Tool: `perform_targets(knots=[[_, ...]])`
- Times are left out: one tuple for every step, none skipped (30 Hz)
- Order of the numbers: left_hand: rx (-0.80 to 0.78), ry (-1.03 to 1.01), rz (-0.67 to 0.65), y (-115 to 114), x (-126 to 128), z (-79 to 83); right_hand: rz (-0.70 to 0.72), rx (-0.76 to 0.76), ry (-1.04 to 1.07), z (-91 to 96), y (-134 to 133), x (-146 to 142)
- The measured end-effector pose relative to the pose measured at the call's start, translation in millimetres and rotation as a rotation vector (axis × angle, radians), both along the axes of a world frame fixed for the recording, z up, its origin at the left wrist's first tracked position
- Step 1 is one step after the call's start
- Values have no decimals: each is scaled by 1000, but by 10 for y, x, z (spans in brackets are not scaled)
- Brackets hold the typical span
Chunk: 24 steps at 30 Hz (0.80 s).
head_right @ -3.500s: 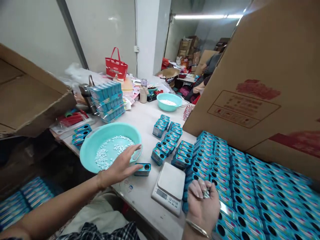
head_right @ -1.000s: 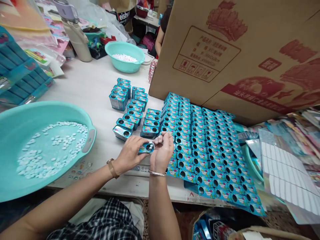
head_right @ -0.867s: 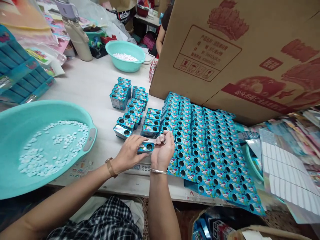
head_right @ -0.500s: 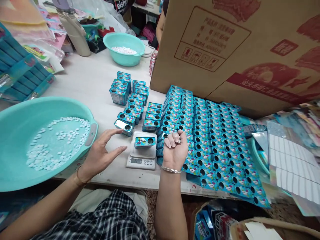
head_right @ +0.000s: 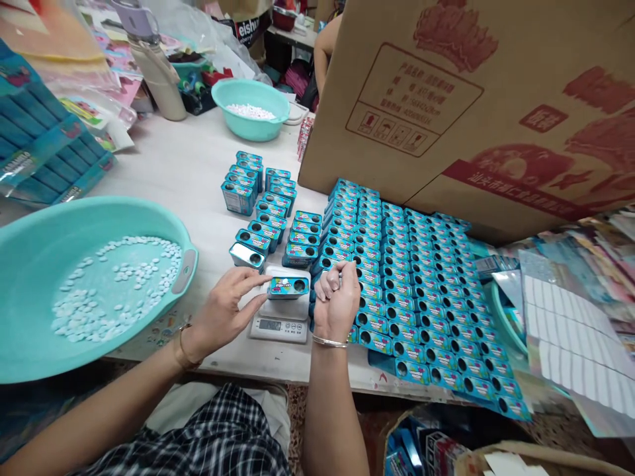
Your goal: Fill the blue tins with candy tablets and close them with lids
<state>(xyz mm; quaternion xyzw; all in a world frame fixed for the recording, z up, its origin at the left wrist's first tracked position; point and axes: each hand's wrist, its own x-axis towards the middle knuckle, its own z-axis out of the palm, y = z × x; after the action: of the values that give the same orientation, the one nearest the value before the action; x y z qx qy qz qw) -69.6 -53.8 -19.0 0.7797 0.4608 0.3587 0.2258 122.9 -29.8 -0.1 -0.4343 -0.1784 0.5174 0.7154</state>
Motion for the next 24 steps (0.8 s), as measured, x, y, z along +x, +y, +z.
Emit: perform_targets(knots=[[17, 36, -12, 37, 29, 16, 5, 2, -15, 2, -8, 1], [33, 78, -26, 77, 59, 33, 9, 3, -22, 3, -19, 7], [49, 123, -42, 118, 89, 50, 11, 5, -24, 3, -29, 16], [64, 170, -58, 159, 120, 65, 11, 6, -21, 1, -41, 28], [79, 217, -72, 197, 152, 77, 10, 7, -15, -2, -52, 42], [93, 262, -85, 232, 183, 85, 9, 8, -7, -7, -63, 57], [106, 307, -97, 261, 213, 91, 7, 9, 3, -12, -74, 72], [115, 350, -105, 286, 241, 93, 5, 9, 17, -17, -84, 87], [122, 389, -109, 305, 266, 93, 4, 9, 36, -23, -94, 101], [129, 423, -109, 319, 288, 92, 7, 7, 57, -27, -103, 115], [135, 450, -107, 328, 305, 91, 12, 6, 77, -31, -111, 128], [142, 472, -103, 333, 316, 89, 16, 5, 93, -33, -119, 140], [149, 486, -100, 335, 324, 88, 20, 4, 102, -34, -125, 151], [156, 496, -99, 335, 328, 87, 20, 2, 106, -33, -130, 159], [164, 502, -99, 334, 332, 86, 16, -1, 106, -32, -134, 164], [171, 504, -99, 332, 337, 85, 12, -4, 104, -31, -136, 166], [178, 504, -101, 330, 346, 84, 11, -7, 101, -32, -138, 164], [184, 501, -101, 329, 361, 82, 15, -11, 94, -34, -138, 157], [190, 494, -101, 330, 383, 80, 22, -13, 78, -39, -139, 146], [194, 483, -104, 332, 411, 77, 26, -15, 49, -47, -139, 133], [196, 469, -113, 336, 443, 75, 26, -18, 1, -57, -140, 117], [193, 451, -128, 343, 475, 73, 26, -24, -73, -68, -141, 101], [185, 431, -146, 353, 503, 72, 22, -32, -168, -79, -141, 85], [174, 408, -159, 365, 522, 73, 29, -38, -291, -87, -142, 72]])
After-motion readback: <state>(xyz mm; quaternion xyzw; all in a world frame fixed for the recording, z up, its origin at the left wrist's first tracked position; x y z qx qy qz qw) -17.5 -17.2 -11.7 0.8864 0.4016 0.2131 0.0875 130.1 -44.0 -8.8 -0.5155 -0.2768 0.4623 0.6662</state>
